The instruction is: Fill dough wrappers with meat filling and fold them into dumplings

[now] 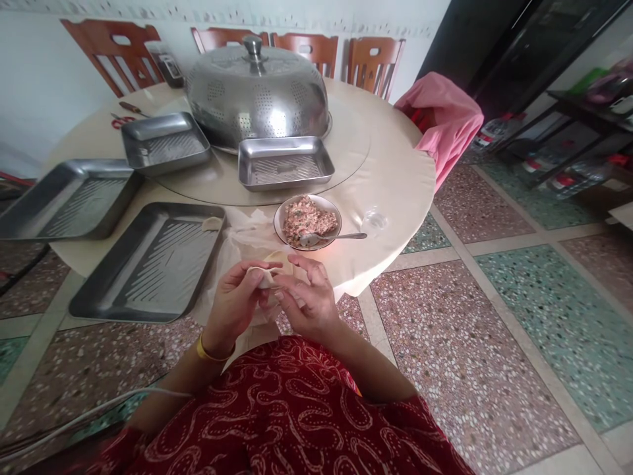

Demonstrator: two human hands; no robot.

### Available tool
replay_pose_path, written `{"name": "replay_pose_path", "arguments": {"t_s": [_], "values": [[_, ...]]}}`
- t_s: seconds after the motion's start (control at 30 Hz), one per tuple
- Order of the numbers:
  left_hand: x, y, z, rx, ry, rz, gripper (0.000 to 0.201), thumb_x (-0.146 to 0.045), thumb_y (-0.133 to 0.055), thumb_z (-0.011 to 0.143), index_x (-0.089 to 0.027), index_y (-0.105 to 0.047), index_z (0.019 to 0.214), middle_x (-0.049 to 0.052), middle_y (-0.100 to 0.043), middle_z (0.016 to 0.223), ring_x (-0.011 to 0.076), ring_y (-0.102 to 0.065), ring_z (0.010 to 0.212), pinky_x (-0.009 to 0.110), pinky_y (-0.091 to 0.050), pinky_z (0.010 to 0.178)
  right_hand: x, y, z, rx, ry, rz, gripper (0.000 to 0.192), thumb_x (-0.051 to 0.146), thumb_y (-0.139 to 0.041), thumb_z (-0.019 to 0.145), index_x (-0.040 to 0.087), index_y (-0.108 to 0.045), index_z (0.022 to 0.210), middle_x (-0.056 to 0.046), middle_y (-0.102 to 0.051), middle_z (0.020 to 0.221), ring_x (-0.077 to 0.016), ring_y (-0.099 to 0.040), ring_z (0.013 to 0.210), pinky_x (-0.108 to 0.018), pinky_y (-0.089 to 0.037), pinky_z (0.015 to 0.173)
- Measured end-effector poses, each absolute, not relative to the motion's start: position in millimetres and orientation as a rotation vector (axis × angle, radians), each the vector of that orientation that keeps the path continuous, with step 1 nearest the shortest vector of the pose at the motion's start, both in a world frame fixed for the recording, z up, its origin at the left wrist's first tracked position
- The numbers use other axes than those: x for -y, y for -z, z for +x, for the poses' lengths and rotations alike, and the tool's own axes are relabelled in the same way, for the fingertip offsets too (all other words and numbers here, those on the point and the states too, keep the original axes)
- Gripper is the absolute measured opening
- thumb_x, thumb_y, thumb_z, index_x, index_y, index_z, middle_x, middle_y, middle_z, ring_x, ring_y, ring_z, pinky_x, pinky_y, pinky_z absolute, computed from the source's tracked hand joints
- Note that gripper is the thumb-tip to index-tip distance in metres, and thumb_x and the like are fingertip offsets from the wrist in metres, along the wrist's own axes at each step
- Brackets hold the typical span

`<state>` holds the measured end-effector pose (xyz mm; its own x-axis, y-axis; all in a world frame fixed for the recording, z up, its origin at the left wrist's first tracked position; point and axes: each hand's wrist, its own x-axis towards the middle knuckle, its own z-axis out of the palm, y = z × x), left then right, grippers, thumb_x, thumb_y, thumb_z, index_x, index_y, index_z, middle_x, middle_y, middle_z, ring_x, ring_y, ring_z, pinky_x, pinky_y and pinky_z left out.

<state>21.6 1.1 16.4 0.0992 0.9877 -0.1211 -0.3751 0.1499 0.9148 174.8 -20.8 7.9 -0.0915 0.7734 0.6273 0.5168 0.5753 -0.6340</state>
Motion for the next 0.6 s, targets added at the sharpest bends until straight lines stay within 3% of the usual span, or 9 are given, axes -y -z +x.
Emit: {"name": "replay_pose_path", "arguments": {"t_s": [0.23,0.47,0.6], "values": [[0.7,-14.4,20.8,-0.906,-1.227,0.937,0.026,-0.041,-0.072,0.077,-0.016,-0.068,0.083,0.005,-0.074,0.084,0.004,-0.049,0.045,0.017,-0.04,0.042,17.5,-7.3,172.4,1.809,-0.314,-1.034,0.019,0.025,-0.059,0.09,0.029,-0.075,0.097,-0.01,-0.061,0.127,-0.028,-0.058,0.117,-0.05,-0.054,0.091],[-0.2,-17.2,20.2,-0.905,-1.249,0.92,0.024,-0.041,-0.072,0.078,-0.018,-0.067,0.083,0.004,-0.074,0.09,0.0035,-0.049,0.046,0.018,-0.04,0.042,18.3,-5.8,174.3,1.684,-0.317,-0.994,0.021,0.023,-0.064,0.087,0.028,-0.071,0.106,-0.011,-0.063,0.121,-0.0257,-0.061,0.113,-0.045,-0.057,0.089],[0.0,-21.0,22.0,-0.916,-1.237,0.898,0.026,-0.042,-0.073,0.077,-0.017,-0.066,0.081,0.005,-0.075,0.093,0.004,-0.049,0.047,0.018,-0.039,0.042,18.9,-3.6,177.0,1.651,-0.348,-1.031,0.015,0.024,-0.065,0.086,0.028,-0.071,0.099,-0.01,-0.065,0.115,-0.0258,-0.063,0.11,-0.045,-0.058,0.087]]}}
